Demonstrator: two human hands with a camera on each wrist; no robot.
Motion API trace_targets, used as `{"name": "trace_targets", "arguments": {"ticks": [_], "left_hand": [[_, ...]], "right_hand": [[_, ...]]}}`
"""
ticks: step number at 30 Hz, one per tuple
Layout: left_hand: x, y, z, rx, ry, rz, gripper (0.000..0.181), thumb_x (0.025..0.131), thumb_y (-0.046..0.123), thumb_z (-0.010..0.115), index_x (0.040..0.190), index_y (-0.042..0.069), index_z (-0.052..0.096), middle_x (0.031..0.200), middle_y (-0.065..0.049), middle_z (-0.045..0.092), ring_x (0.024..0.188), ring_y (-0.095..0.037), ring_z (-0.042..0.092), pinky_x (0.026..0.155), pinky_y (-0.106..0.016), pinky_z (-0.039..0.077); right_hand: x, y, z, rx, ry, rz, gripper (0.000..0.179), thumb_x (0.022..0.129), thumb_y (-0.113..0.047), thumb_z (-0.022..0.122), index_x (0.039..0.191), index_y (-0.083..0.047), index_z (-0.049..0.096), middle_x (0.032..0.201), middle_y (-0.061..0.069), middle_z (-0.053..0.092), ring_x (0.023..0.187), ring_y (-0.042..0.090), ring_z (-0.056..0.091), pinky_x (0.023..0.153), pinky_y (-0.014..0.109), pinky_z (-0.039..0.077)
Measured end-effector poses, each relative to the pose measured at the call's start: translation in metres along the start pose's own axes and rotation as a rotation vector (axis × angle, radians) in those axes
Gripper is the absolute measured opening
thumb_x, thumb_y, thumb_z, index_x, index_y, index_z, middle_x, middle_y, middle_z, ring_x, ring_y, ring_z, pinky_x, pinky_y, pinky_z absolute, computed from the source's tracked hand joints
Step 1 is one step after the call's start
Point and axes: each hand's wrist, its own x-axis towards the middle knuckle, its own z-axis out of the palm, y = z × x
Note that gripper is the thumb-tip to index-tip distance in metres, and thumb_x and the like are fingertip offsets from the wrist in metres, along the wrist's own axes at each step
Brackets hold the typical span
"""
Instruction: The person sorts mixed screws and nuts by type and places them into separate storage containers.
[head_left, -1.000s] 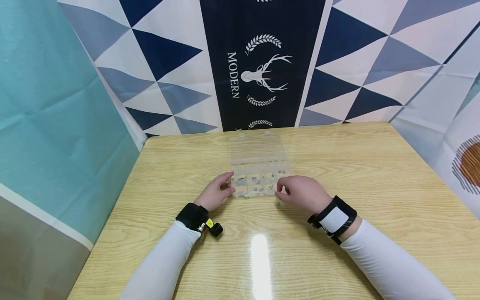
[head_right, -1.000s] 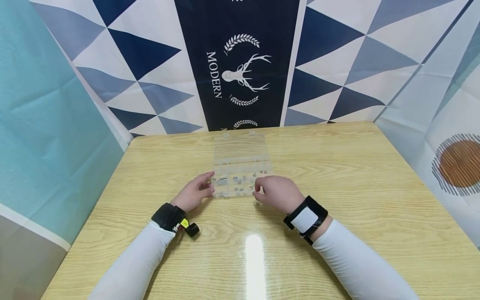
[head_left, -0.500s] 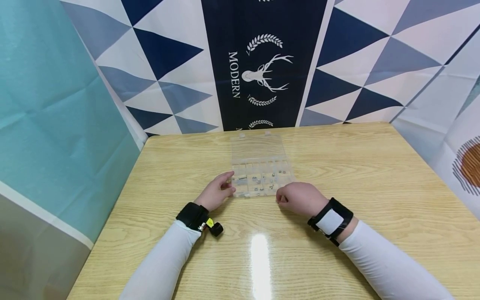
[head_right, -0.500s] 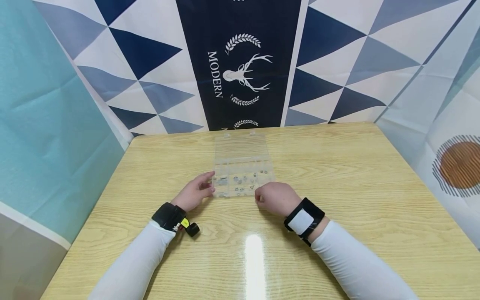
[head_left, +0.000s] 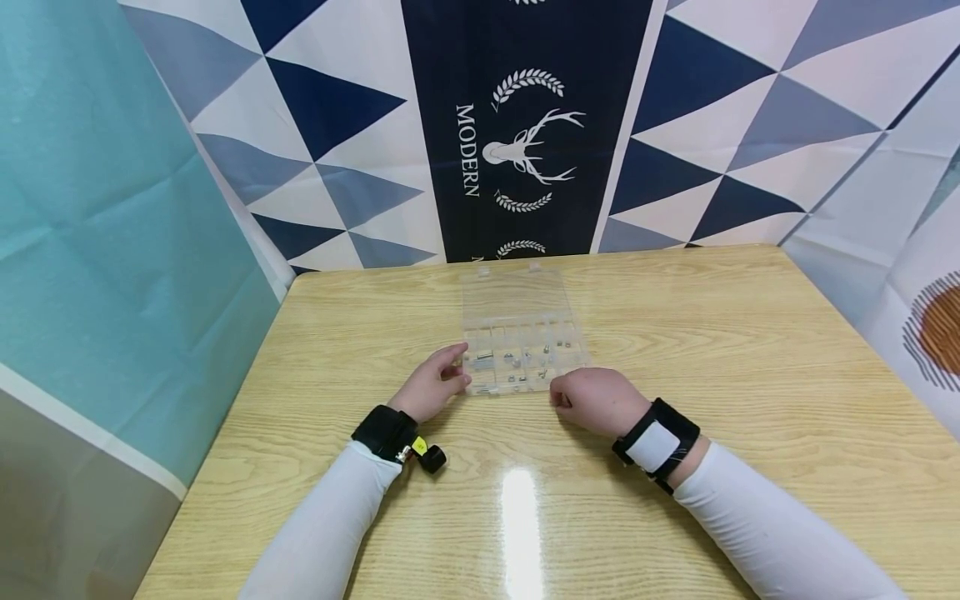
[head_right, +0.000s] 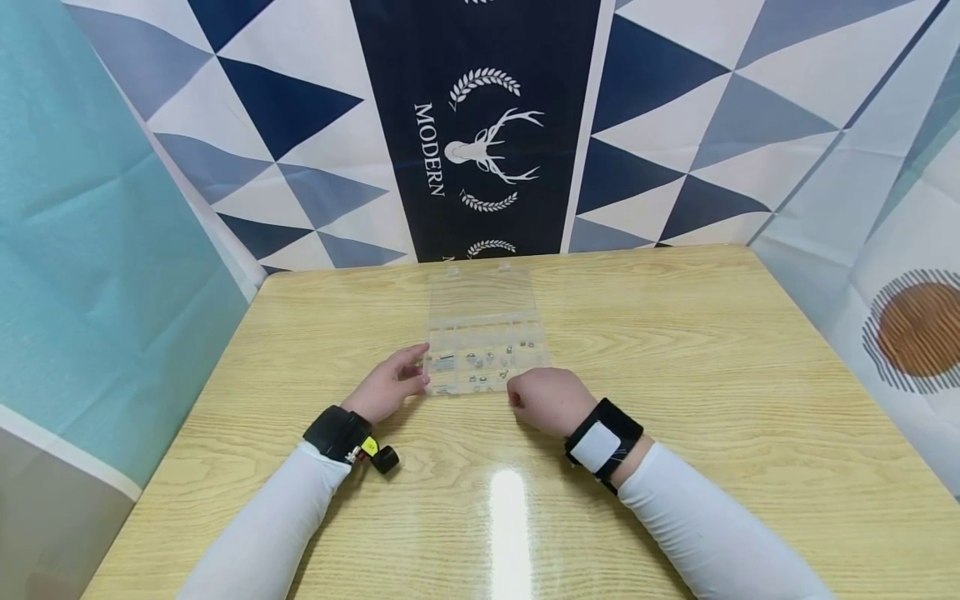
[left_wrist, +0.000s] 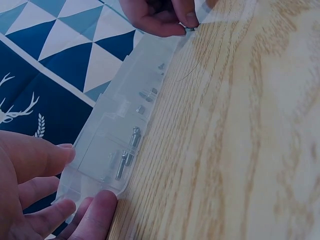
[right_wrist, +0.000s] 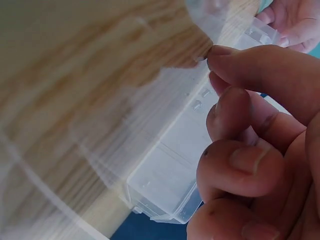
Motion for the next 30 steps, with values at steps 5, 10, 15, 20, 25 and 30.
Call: {"name": "trace_targets", "arguments": {"ticks": [5, 10, 15, 20, 25, 30], "left_hand": [[-0.001, -0.001, -0.001, -0.005, 0.005, -0.001, 0.056, 0.098, 0.013, 0.059, 0.149, 0.008, 0.036, 0.148, -0.009, 0.037, 0.112, -0.018, 0.05, 0.098, -0.041, 0.047], [-0.002, -0.001, -0.002, -0.013, 0.009, -0.003, 0.056, 0.098, 0.012, 0.059, 0.15, 0.008, 0.036, 0.149, -0.009, 0.037, 0.113, -0.018, 0.05, 0.098, -0.041, 0.047], [-0.003, 0.0, -0.004, -0.007, 0.003, -0.026, 0.057, 0.099, 0.014, 0.059, 0.15, 0.01, 0.035, 0.149, -0.007, 0.037, 0.113, -0.016, 0.049, 0.098, -0.039, 0.047], [-0.002, 0.002, -0.004, -0.012, -0.006, -0.03, 0.057, 0.099, 0.015, 0.058, 0.151, 0.011, 0.034, 0.149, -0.007, 0.036, 0.113, -0.015, 0.049, 0.096, -0.039, 0.049], [-0.001, 0.001, -0.003, -0.019, -0.01, -0.03, 0.057, 0.099, 0.014, 0.058, 0.151, 0.011, 0.034, 0.149, -0.007, 0.036, 0.113, -0.016, 0.049, 0.094, -0.039, 0.05], [-0.001, 0.0, -0.002, -0.018, -0.012, -0.037, 0.057, 0.099, 0.015, 0.058, 0.151, 0.013, 0.034, 0.148, -0.005, 0.038, 0.112, -0.015, 0.049, 0.094, -0.038, 0.05]], "right_hand": [[0.002, -0.001, 0.0, -0.008, -0.001, 0.003, 0.024, 0.084, -0.01, 0.068, 0.067, -0.021, 0.056, 0.06, -0.009, 0.051, 0.053, 0.007, 0.041, 0.047, 0.02, 0.034], [0.003, -0.002, 0.0, -0.013, -0.002, -0.006, 0.024, 0.084, -0.01, 0.069, 0.067, -0.021, 0.056, 0.06, -0.009, 0.05, 0.052, 0.007, 0.041, 0.047, 0.02, 0.033], [0.005, -0.004, 0.0, 0.002, 0.0, -0.026, 0.025, 0.085, -0.013, 0.07, 0.068, -0.022, 0.054, 0.057, -0.009, 0.044, 0.052, 0.007, 0.039, 0.048, 0.019, 0.031], [0.007, -0.006, -0.005, 0.001, 0.041, -0.044, 0.022, 0.087, -0.013, 0.067, 0.07, -0.022, 0.057, 0.056, -0.009, 0.041, 0.051, 0.007, 0.037, 0.048, 0.019, 0.03], [0.015, -0.008, -0.017, -0.026, 0.079, -0.036, 0.011, 0.089, -0.017, 0.069, 0.079, -0.021, 0.063, 0.06, -0.009, 0.05, 0.052, 0.007, 0.042, 0.046, 0.021, 0.036], [0.028, -0.01, -0.029, 0.001, 0.099, 0.001, 0.008, 0.089, -0.021, 0.068, 0.084, -0.019, 0.065, 0.059, -0.007, 0.052, 0.051, 0.009, 0.044, 0.043, 0.024, 0.038]]}}
